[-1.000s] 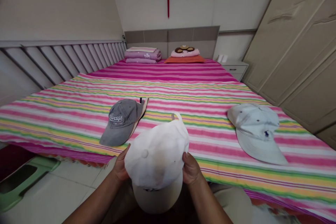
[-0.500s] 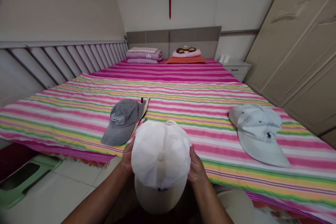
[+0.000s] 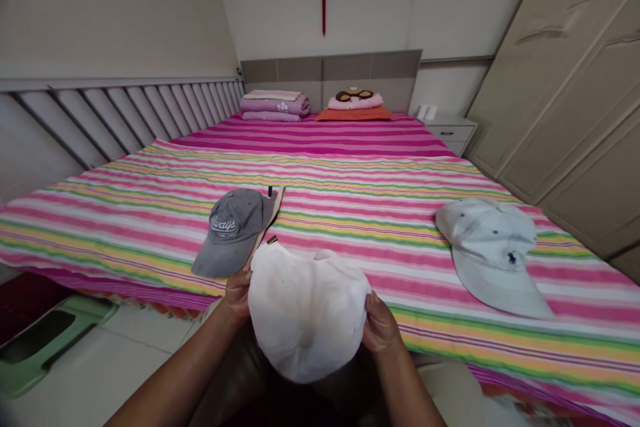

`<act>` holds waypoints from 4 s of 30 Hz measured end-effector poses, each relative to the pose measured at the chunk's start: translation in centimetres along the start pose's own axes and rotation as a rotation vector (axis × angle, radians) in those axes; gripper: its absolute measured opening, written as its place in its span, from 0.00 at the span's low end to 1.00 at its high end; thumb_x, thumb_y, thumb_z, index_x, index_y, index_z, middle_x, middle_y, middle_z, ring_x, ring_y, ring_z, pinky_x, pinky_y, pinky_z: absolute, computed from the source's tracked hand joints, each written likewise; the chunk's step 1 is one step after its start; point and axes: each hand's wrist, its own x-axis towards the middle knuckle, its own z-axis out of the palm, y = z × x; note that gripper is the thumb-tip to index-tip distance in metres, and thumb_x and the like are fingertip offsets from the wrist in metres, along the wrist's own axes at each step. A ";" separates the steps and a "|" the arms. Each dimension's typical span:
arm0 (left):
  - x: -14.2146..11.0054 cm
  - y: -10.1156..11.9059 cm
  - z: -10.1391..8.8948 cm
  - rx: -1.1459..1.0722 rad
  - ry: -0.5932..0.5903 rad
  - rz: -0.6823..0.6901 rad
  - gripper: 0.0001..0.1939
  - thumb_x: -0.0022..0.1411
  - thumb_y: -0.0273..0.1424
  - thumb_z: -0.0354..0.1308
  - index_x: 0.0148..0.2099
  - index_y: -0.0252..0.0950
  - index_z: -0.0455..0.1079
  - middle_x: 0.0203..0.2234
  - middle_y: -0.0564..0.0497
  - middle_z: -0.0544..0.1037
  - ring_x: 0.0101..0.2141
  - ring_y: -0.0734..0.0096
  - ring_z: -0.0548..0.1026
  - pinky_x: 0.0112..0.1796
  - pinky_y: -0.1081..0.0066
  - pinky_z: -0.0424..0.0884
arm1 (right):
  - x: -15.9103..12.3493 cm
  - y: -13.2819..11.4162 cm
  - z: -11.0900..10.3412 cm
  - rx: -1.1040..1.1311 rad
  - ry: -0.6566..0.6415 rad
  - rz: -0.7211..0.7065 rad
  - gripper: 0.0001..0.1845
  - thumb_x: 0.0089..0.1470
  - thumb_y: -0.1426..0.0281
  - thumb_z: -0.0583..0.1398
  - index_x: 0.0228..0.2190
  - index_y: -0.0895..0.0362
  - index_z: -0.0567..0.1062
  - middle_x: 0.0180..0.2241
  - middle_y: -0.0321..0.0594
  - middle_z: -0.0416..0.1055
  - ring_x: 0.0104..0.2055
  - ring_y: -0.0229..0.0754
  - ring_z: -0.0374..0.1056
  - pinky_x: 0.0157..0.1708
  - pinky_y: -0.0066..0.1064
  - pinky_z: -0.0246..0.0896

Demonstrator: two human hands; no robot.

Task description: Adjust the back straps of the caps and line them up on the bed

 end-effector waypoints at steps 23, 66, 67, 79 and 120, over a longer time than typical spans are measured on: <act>-1.2 1.0 2.4 0.622 0.191 -0.184 0.11 0.42 0.33 0.65 0.25 0.30 0.69 0.17 0.52 0.72 0.17 0.80 0.66 0.20 0.78 0.58 | -1.5 -2.9 1.4 -0.197 -0.146 -0.041 0.17 0.34 0.60 0.67 0.24 0.58 0.74 0.20 0.37 0.69 0.21 0.35 0.63 0.21 0.24 0.56; -2.3 1.1 5.6 0.467 0.161 -0.167 0.13 0.37 0.34 0.67 0.24 0.30 0.72 0.14 0.52 0.71 0.13 0.81 0.64 0.16 0.80 0.57 | -1.3 -6.0 11.8 -1.033 -0.125 -0.159 0.13 0.46 0.64 0.57 0.19 0.60 0.71 0.16 0.32 0.58 0.19 0.31 0.50 0.18 0.24 0.46; -2.3 1.1 5.6 0.466 0.155 -0.166 0.13 0.37 0.34 0.67 0.24 0.30 0.72 0.13 0.52 0.71 0.13 0.81 0.64 0.16 0.80 0.57 | -1.3 -6.1 11.8 -1.045 -0.120 -0.166 0.13 0.46 0.64 0.57 0.19 0.60 0.71 0.15 0.33 0.59 0.19 0.32 0.50 0.18 0.24 0.46; -2.3 1.1 5.7 0.481 0.169 -0.172 0.13 0.37 0.34 0.67 0.24 0.30 0.72 0.13 0.53 0.71 0.13 0.82 0.63 0.16 0.80 0.56 | -1.2 -6.0 11.8 -1.068 -0.131 -0.167 0.13 0.46 0.64 0.57 0.19 0.60 0.72 0.15 0.33 0.60 0.19 0.32 0.52 0.18 0.24 0.47; -2.8 1.0 6.1 0.785 0.112 -0.143 0.13 0.45 0.37 0.63 0.26 0.31 0.70 0.15 0.56 0.66 0.17 0.84 0.59 0.19 0.80 0.53 | -1.6 -4.6 11.8 -0.909 -0.128 -0.065 0.12 0.44 0.63 0.60 0.20 0.59 0.69 0.14 0.31 0.58 0.16 0.30 0.51 0.15 0.24 0.46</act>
